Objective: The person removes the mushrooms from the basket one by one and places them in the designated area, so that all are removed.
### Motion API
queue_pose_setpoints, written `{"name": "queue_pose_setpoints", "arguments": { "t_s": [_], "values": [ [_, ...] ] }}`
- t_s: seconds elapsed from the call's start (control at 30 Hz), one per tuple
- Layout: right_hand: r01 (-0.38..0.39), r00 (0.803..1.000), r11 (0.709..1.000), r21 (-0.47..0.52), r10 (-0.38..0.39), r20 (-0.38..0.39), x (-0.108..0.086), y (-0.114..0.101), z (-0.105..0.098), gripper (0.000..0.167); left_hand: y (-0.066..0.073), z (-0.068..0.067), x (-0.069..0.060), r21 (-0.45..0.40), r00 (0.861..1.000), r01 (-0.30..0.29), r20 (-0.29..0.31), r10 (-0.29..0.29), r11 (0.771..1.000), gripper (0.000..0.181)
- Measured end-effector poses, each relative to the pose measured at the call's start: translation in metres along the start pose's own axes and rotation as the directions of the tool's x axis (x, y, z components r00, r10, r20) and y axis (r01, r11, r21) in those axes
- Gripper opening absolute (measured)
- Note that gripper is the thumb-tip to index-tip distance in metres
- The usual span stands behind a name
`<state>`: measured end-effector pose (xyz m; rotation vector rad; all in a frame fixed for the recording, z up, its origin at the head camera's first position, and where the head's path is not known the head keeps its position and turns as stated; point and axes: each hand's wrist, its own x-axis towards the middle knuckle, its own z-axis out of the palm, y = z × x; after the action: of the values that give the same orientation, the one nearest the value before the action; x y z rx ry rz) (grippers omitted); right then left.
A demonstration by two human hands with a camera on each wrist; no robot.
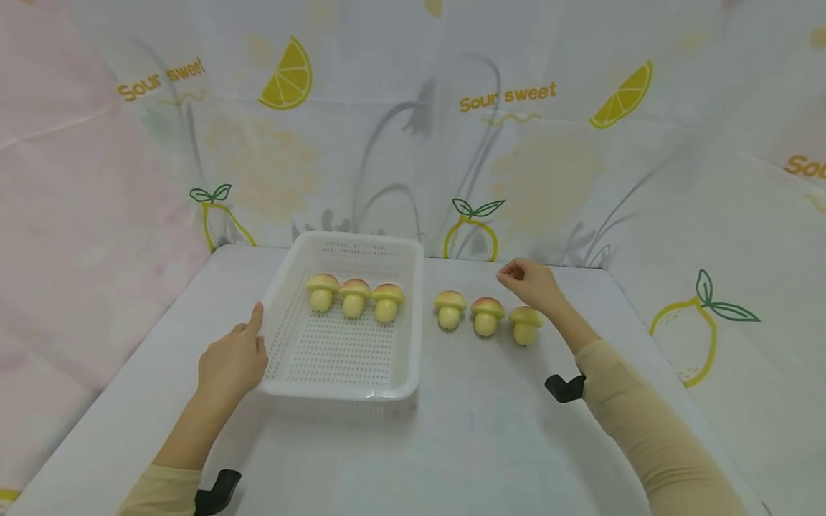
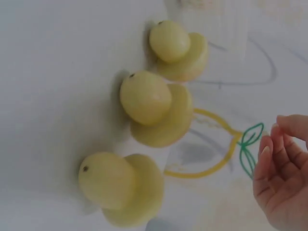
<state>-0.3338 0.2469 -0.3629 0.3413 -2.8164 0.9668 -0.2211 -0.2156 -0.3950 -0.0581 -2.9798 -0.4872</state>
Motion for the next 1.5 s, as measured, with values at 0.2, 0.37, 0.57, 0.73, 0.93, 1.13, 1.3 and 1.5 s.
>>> {"name": "queue_pose_setpoints", "arguments": {
  "t_s": [0.2,0.37,0.57,0.73,0.93,1.13,1.3,1.5],
  "values": [
    [0.039,0.999,0.997,0.063,-0.039,-0.008,0.004,-0.033,0.004,0.019,0.001,0.0,-0.001,-0.001,1.0,-0.003,-0.003,0.003,1.0,0.054],
    [0.072,0.997,0.991,0.112,-0.074,0.018,0.005,-0.065,0.004,0.018,0.0,0.0,0.0,-0.003,1.0,0.002,-0.002,-0.002,1.0,0.054],
    [0.131,0.991,0.973,0.192,-0.136,0.014,0.008,-0.096,0.008,0.014,0.0,0.0,0.0,-0.004,1.0,0.002,0.0,-0.002,1.0,0.053],
    [0.194,0.979,0.953,0.232,-0.201,0.01,0.01,-0.119,0.015,0.014,-0.001,-0.001,0.0,0.0,1.0,0.005,0.001,-0.005,1.0,0.054],
    [0.224,0.973,0.942,0.249,-0.233,0.008,0.017,-0.143,0.023,0.015,0.0,0.0,0.001,0.003,1.0,0.012,0.002,-0.012,1.0,0.054],
    [0.232,0.969,0.908,0.348,-0.247,-0.004,0.026,-0.167,0.032,0.016,-0.001,0.001,0.004,0.008,1.0,0.018,0.011,-0.018,1.0,0.056],
    [0.208,0.974,0.872,0.443,-0.227,-0.011,0.04,-0.18,0.047,0.015,-0.001,0.001,0.003,0.013,1.0,0.027,0.012,-0.027,1.0,0.055],
    [0.16,0.987,0.873,0.461,-0.151,-0.056,0.058,-0.194,0.063,0.016,0.0,0.001,0.002,0.01,1.0,0.016,-0.004,-0.016,1.0,0.055]
  ]
}}
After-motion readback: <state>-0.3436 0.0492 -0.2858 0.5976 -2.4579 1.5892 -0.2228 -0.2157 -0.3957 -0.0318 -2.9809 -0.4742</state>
